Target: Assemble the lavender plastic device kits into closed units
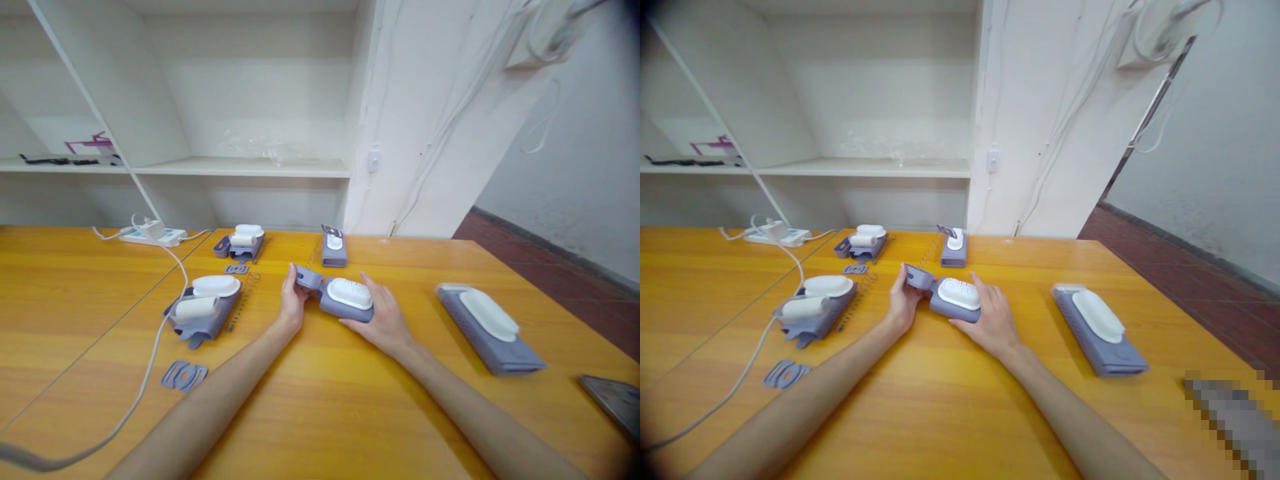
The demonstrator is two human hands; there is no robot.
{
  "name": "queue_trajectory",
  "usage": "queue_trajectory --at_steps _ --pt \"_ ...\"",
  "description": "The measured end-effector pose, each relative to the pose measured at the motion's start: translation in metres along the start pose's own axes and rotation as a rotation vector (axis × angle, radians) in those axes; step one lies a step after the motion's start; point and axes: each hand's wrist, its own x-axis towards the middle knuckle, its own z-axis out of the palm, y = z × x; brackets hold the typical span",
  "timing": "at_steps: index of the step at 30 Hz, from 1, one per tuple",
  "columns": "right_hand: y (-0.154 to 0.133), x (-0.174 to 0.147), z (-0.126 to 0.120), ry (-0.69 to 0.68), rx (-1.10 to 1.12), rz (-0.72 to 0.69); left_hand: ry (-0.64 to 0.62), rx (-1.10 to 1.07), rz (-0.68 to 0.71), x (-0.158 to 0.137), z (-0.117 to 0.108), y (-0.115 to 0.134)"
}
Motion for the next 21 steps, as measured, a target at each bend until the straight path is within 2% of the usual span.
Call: queue_trajectory --at_steps 5,10,16,21 --pt "0.003 0.004 -0.002 0.172 -0.054 0.074 -0.011 -0.005 -0.016 0.002 0.0 0.005" --pt "0.014 0.009 -0.002 0.294 -0.022 0.208 0.023 0.079 0.061 -0.001 0.003 0.003" --pt "0.024 0.01 -0.001 0.361 0.027 0.34 0.055 0.097 0.1 -0.002 0.002 0.001" --pt "0.019 0.01 -0.003 0.384 0.017 0.301 0.11 0.055 0.114 0.0 0.0 -0.002"
